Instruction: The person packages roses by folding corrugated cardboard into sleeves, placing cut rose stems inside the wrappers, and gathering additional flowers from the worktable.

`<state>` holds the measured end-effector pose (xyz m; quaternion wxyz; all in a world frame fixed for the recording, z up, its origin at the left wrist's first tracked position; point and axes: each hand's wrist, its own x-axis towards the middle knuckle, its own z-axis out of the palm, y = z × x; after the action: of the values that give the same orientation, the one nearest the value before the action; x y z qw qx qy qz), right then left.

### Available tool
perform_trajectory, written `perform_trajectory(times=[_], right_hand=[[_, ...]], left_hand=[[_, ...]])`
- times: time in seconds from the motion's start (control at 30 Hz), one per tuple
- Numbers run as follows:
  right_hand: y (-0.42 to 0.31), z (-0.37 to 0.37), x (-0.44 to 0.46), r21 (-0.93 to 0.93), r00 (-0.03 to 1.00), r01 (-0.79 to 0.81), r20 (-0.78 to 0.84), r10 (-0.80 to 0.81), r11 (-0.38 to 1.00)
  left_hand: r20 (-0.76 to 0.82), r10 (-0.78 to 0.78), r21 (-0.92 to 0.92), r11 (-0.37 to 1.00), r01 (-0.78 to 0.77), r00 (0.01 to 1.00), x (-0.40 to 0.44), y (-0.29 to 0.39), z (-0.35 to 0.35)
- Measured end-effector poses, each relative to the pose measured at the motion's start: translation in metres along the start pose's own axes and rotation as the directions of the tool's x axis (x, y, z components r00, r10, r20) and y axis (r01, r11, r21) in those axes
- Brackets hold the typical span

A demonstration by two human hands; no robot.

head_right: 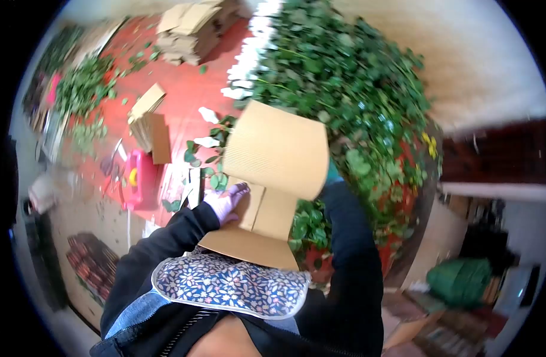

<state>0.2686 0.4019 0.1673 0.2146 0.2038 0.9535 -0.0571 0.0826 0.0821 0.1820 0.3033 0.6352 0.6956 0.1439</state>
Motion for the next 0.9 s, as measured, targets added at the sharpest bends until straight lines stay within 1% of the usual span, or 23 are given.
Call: perform_trajectory(times=[0.03,0.07,0.1,0.2,0.27,0.3,0.33,0.37,0.4,0.43,0.47,0.5,0.53,0.57,0.6,0.63,0.67,0.7,0.77,0.8,0.83,0.87,0.9], right_hand=[[0.000,0.002,0.001,-0.028,1.000,0.000,0.025,0.001,1.000],[0.001,0.001,-0.001,-0.042,0.999,0.000,0.037,0.002,0.999],[0.002,-0.002,-0.002,-0.051,0.999,0.000,0.043,0.002,0.999],[0.011,-0.005,-0.012,-0.050,0.999,-0.007,0.037,0.009,0.999],[0.020,-0.009,-0.020,-0.027,1.000,-0.018,0.017,0.018,0.999],[0.023,-0.014,-0.025,-0.010,1.000,-0.028,0.002,0.028,1.000],[0.026,-0.019,-0.030,0.012,0.999,-0.040,-0.017,0.040,0.999],[0.031,-0.026,-0.034,0.042,0.998,-0.051,-0.040,0.053,0.998],[0.034,-0.033,-0.038,0.079,0.996,-0.062,-0.066,0.067,0.995],[0.038,-0.039,-0.040,0.120,0.992,-0.073,-0.091,0.084,0.990],[0.039,-0.048,-0.042,0.175,0.987,-0.082,-0.121,0.105,0.981],[0.043,-0.057,-0.044,0.236,0.980,-0.091,-0.152,0.129,0.967],[0.046,-0.066,-0.046,0.302,0.972,-0.096,-0.177,0.154,0.948],[0.050,-0.069,-0.050,0.351,0.965,-0.097,-0.196,0.175,0.931],[0.053,-0.073,-0.050,0.408,0.958,-0.103,-0.203,0.200,0.907],[0.054,-0.079,-0.046,0.467,0.952,-0.095,-0.214,0.217,0.879],[0.056,-0.083,-0.045,0.514,0.947,-0.093,-0.219,0.235,0.853],[0.058,-0.089,-0.045,0.563,0.943,-0.087,-0.219,0.250,0.822],[0.062,-0.100,-0.047,0.668,0.942,-0.082,-0.191,0.277,0.739],[0.064,-0.107,-0.047,0.734,0.943,-0.073,-0.170,0.288,0.675],[0.067,-0.111,-0.050,0.810,0.943,-0.058,-0.146,0.298,0.583],[0.072,-0.116,-0.054,0.876,0.933,0.035,-0.201,0.298,0.481],[0.070,-0.125,-0.058,0.901,0.922,0.080,-0.229,0.312,0.426]], left_hand=[[-0.019,0.024,-0.050,0.998,-0.025,1.000,0.000,0.000,0.002],[-0.010,-0.015,-0.054,0.998,0.015,1.000,0.000,0.001,0.009],[-0.017,-0.002,-0.042,0.999,0.001,1.000,-0.001,0.002,0.010],[-0.071,-0.092,-0.221,0.972,0.074,0.993,0.003,0.000,0.034],[-0.020,-0.134,-0.354,0.928,0.119,0.991,-0.005,0.016,0.002],[-0.029,-0.143,-0.372,0.920,0.123,0.989,-0.001,0.012,0.022],[0.011,-0.199,-0.817,0.563,0.124,0.980,0.009,0.004,0.054],[0.044,-0.212,-0.947,0.303,0.108,0.976,0.011,0.003,0.065],[0.076,-0.225,-0.996,0.018,0.082,0.971,0.013,0.004,0.070],[-0.049,-0.278,-0.909,0.411,0.073,0.959,0.014,0.006,0.075],[-0.183,-0.273,-0.669,0.739,0.084,0.944,0.015,0.009,0.075],[-0.184,-0.269,-0.669,0.739,0.081,0.945,0.012,0.013,0.057],[-0.011,-0.264,-0.704,0.687,0.180,0.964,0.004,0.018,0.025],[0.155,-0.243,-0.715,0.641,0.278,0.958,0.000,0.023,0.009],[0.160,-0.229,-0.712,0.647,0.273,0.960,0.000,0.024,0.015],[0.013,-0.216,-0.550,0.814,0.188,0.976,0.000,0.020,0.024],[-0.136,-0.163,-0.343,0.933,0.108,0.977,0.001,0.016,0.030],[-0.118,-0.159,-0.339,0.934,0.111,0.980,0.001,0.016,0.026],[-0.216,0.014,-0.148,0.988,-0.047,0.976,-0.007,0.015,0.019],[-0.191,0.059,-0.045,0.997,-0.069,0.980,-0.009,0.015,0.014],[-0.150,0.026,-0.091,0.995,-0.040,0.988,-0.008,0.014,0.015],[-0.122,0.023,-0.101,0.994,-0.036,0.992,-0.008,0.011,0.017],[-0.093,0.017,-0.114,0.993,-0.028,0.996,-0.008,0.012,0.012]])
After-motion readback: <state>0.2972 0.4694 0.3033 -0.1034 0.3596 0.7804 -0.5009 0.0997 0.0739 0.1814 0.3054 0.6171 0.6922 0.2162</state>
